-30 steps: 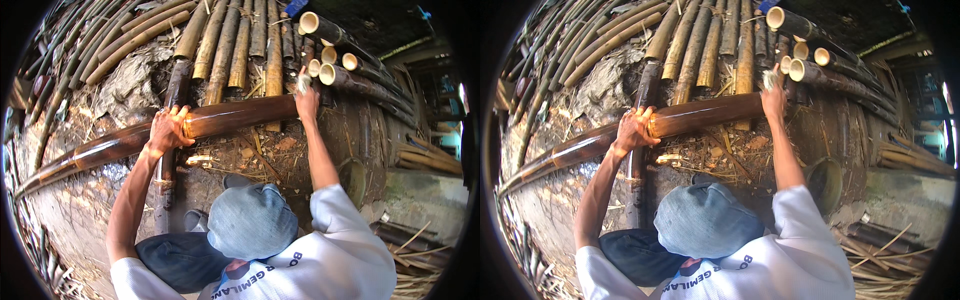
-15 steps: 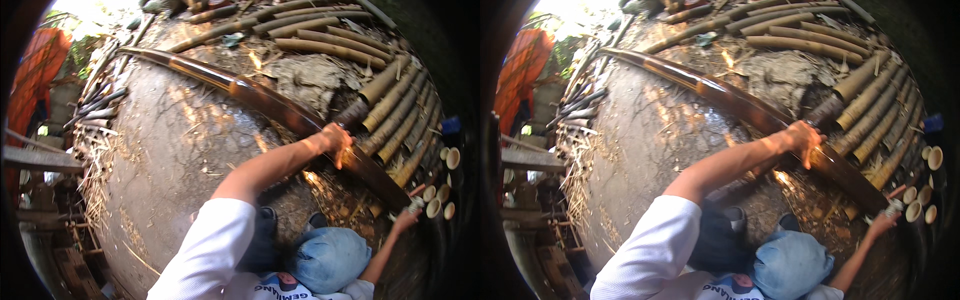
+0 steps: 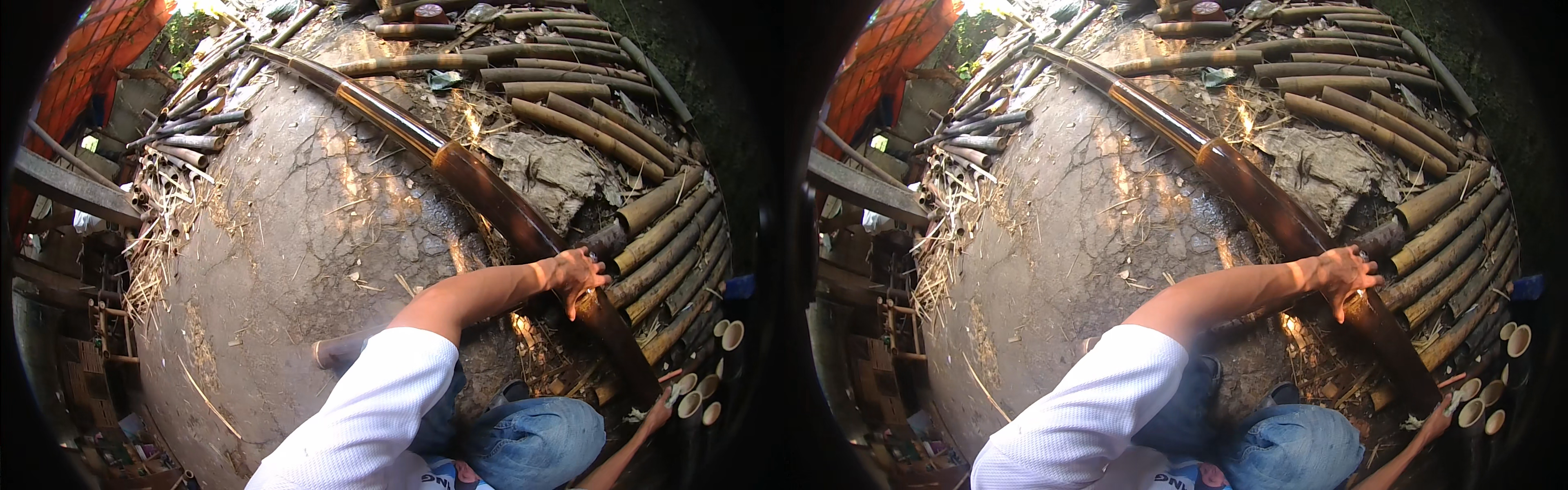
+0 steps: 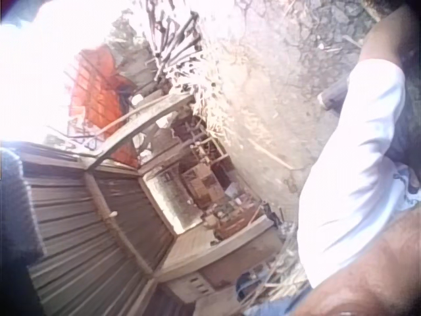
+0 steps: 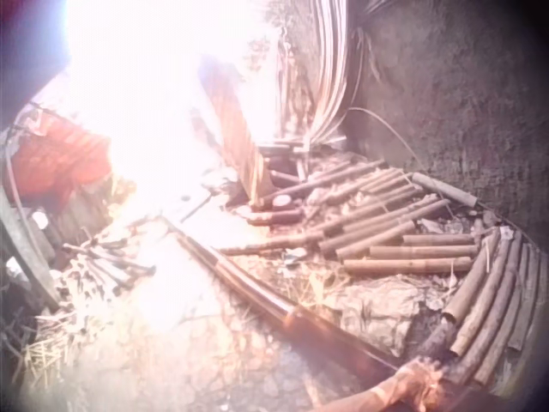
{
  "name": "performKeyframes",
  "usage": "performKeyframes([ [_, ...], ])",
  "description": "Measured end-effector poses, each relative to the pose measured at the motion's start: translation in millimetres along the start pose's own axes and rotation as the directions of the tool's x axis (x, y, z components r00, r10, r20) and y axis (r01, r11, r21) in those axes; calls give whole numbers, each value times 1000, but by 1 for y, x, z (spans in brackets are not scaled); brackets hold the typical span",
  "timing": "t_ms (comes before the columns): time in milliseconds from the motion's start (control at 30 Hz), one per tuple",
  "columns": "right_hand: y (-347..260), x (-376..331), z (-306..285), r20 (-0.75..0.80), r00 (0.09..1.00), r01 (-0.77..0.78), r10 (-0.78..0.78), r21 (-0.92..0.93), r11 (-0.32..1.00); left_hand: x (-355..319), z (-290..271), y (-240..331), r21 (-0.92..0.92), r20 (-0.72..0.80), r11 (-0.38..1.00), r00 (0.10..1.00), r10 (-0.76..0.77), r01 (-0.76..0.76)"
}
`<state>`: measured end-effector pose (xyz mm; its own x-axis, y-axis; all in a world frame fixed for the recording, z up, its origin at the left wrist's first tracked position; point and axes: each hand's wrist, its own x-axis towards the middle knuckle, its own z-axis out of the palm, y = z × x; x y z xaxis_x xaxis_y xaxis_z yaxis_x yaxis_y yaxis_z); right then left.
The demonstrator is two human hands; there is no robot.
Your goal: The person sits on the ground and rubs a long bamboo pole with a cloth to polish its surface. They rotate the pole and continue rubbing along its length, then stand briefly before resuming the same rubbing action on the pole.
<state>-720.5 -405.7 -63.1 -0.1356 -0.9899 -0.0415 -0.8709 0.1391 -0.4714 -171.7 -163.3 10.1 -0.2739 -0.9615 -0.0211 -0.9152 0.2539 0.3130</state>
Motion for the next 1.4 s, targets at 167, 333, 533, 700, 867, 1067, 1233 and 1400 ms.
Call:
performKeyframes([
  [167,11,-19,-5,-20,979,-205,204,-95,974,-21,15,1,86,-87,986,985,151,-144],
  [333,67,-47,-4,-61,996,-68,66,-25,997,-43,32,14,-2,-73,992,989,125,-126],
  [533,153,-35,-19,77,997,30,-21,-118,993,-49,32,39,-256,215,965,969,119,-61],
  [700,153,-43,-23,178,969,-94,171,-376,922,-44,23,50,-333,449,943,881,149,10],
  [867,127,-73,-23,107,977,-130,186,-396,909,-63,1,49,-235,402,972,911,91,6],
  [1067,129,-90,-29,36,982,-154,188,-435,887,-211,-22,-22,-54,-636,859,646,-422,509],
  [1233,118,-91,-29,72,982,-118,174,-483,868,-301,13,-84,-948,-282,193,-394,-875,252],
  [1400,87,-90,-27,77,982,-101,170,-544,833,-279,37,-116,-823,-11,100,-160,-987,-560],
])
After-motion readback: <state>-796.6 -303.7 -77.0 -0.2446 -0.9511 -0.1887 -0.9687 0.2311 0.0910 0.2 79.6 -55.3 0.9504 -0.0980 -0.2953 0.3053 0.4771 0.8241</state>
